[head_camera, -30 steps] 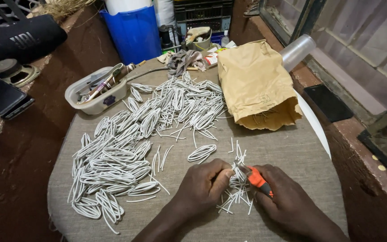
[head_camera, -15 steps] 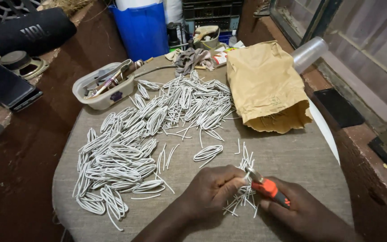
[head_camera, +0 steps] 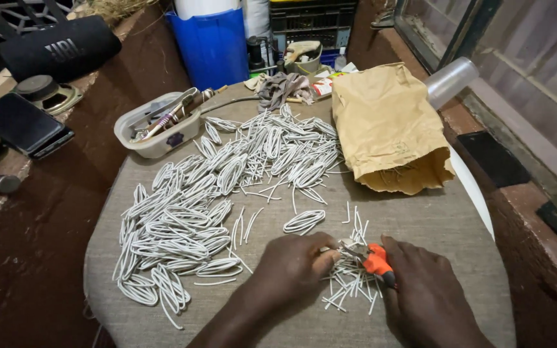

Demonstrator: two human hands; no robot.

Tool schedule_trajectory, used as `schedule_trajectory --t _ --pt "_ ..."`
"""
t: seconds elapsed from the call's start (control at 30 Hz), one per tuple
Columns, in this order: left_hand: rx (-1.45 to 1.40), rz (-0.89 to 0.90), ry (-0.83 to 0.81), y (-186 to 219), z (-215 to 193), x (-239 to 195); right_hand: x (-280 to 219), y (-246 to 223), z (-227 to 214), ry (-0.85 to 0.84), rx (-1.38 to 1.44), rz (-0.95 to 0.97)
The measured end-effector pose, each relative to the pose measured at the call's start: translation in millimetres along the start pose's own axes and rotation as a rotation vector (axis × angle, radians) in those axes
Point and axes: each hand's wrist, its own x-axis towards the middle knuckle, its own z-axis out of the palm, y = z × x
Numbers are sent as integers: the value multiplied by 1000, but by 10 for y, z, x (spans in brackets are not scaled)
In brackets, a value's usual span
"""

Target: Using hand-held wire cutters to cut individual strands of white wire from a large bundle.

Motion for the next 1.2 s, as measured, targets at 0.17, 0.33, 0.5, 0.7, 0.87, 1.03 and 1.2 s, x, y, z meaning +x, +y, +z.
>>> schedule_trajectory --t 0.17,0.33,0.5,0.7,0.87,1.03,1.2 --pt "-187 -312 42 229 -285 -107 -42 209 96 -54 -7 -57" --pt "224 -446 322 -403 -366 128 -75 472 298 11 16 -201" --pt "844 -369 265 -962 -380 441 -99 460 231 51 115 -172" --pt "897 -164 393 -1149 -321 461 -136 326 160 44 199 -136" --pt "815 -315 270 -817 -358 467 -152 377 180 -3 203 -99" --pt "824 -289 288 -855 -367 492 -139 501 360 48 185 -174" --pt "513 -412 290 -340 -389 287 -171 474 349 90 211 -216"
